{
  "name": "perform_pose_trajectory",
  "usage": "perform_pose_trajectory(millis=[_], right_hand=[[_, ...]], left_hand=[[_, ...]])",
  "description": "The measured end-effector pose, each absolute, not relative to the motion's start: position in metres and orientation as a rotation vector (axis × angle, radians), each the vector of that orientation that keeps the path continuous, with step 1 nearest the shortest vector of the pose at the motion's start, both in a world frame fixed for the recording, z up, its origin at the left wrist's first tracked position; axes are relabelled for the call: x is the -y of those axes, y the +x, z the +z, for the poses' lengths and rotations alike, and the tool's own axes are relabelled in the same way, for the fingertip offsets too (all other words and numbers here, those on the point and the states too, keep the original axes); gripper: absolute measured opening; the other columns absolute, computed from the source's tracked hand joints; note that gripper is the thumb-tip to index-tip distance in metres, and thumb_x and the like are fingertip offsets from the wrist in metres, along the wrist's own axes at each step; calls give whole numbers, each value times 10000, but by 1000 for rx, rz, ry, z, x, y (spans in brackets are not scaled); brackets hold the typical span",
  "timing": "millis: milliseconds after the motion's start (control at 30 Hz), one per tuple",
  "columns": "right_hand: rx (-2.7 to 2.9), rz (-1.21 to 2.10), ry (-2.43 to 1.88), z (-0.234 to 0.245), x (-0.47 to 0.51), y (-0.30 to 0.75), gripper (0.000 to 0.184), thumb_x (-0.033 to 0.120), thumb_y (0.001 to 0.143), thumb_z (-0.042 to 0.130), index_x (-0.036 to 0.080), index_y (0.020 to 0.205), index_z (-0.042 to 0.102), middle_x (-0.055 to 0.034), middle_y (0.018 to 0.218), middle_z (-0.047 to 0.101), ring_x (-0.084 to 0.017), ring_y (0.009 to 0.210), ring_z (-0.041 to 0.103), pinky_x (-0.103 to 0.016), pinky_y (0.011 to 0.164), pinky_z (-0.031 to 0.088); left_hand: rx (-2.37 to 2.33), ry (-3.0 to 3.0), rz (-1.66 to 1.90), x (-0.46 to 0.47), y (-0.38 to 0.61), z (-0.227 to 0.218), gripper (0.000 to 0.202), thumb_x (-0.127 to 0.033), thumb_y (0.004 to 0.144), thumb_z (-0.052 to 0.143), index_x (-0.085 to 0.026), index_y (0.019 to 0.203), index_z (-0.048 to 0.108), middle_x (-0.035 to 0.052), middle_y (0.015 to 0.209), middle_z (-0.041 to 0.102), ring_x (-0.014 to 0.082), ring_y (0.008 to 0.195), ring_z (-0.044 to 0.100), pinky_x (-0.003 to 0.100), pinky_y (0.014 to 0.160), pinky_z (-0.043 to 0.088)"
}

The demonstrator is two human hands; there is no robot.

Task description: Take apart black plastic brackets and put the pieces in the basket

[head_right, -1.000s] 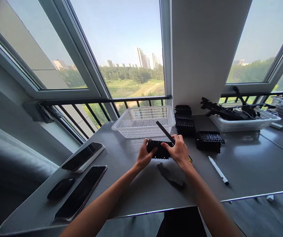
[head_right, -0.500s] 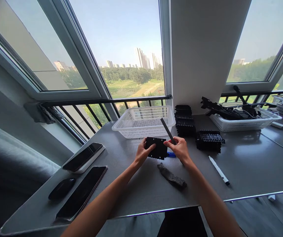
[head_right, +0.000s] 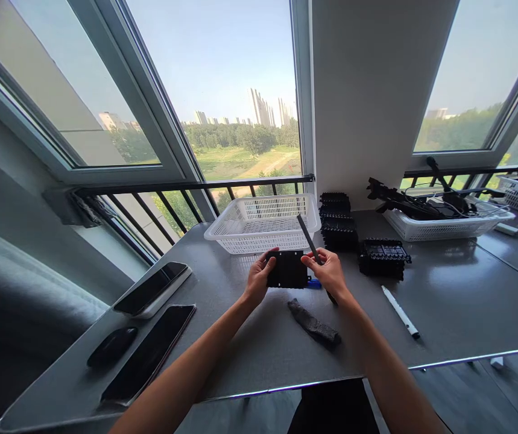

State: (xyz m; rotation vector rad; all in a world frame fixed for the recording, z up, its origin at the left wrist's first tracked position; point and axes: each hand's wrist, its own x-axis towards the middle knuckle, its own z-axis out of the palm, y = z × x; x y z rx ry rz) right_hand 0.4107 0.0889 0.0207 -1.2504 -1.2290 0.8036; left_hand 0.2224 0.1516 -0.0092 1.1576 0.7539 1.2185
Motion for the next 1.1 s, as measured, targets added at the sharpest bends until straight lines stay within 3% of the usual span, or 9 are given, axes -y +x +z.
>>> perform_pose_trajectory(millis=[100, 300, 533, 833, 1000, 1100], right_hand=[[1198, 941, -1238, 22, -87, 410, 551, 605, 633, 726, 152, 940, 669, -17, 698, 638, -81, 450, 436, -225, 422, 329], [1200, 1048, -1222, 23, -84, 405, 578, 458, 598, 786, 153, 1074, 665, -19, 722, 668, -80, 467, 470, -202, 408, 319], [1003, 912, -1214, 21, -90, 411, 550, 478, 607, 757, 124, 1022, 693, 6, 598, 602, -64, 404, 355, -224, 388, 263], [1063, 845, -1195, 15, -93, 409, 487, 558, 622, 759, 138, 862, 700, -4, 622, 588, -71, 452, 402, -216, 406, 291], [1046, 955, -1123, 18, -91, 405, 540, 701, 735, 576, 162, 731, 603, 12, 584, 519, -81, 437, 397, -217, 384, 299], [1129, 961, -1142, 19, -88, 402, 535, 705, 777, 516, 179, 679, 538, 9, 564, 521, -88, 428, 405, -220, 386, 301]], left_hand=[[-710, 1043, 1263, -154, 223, -11, 652, -554, 667, 726, -189, 1185, 571, 71, 987, 708, 210, 846, 671, 343, 746, 554], [-735, 902, 1330, -159, 224, -17, 511, -459, 672, 743, -190, 1059, 548, 47, 946, 697, 185, 834, 673, 339, 773, 547], [-779, 1164, 1222, -149, 222, -7, 544, -261, 579, 765, -176, 1097, 623, 51, 927, 704, 187, 817, 658, 293, 732, 519], [-807, 1351, 980, -136, 228, -1, 473, -391, 631, 781, -154, 1016, 643, 71, 905, 727, 204, 785, 668, 285, 700, 513], [-908, 1361, 1156, -138, 227, -2, 445, -311, 621, 756, -173, 1000, 568, 12, 766, 689, 140, 648, 620, 220, 587, 478], [-929, 1366, 1203, -138, 226, -2, 448, -298, 632, 733, -184, 1004, 512, -10, 721, 663, 121, 588, 591, 203, 535, 463]])
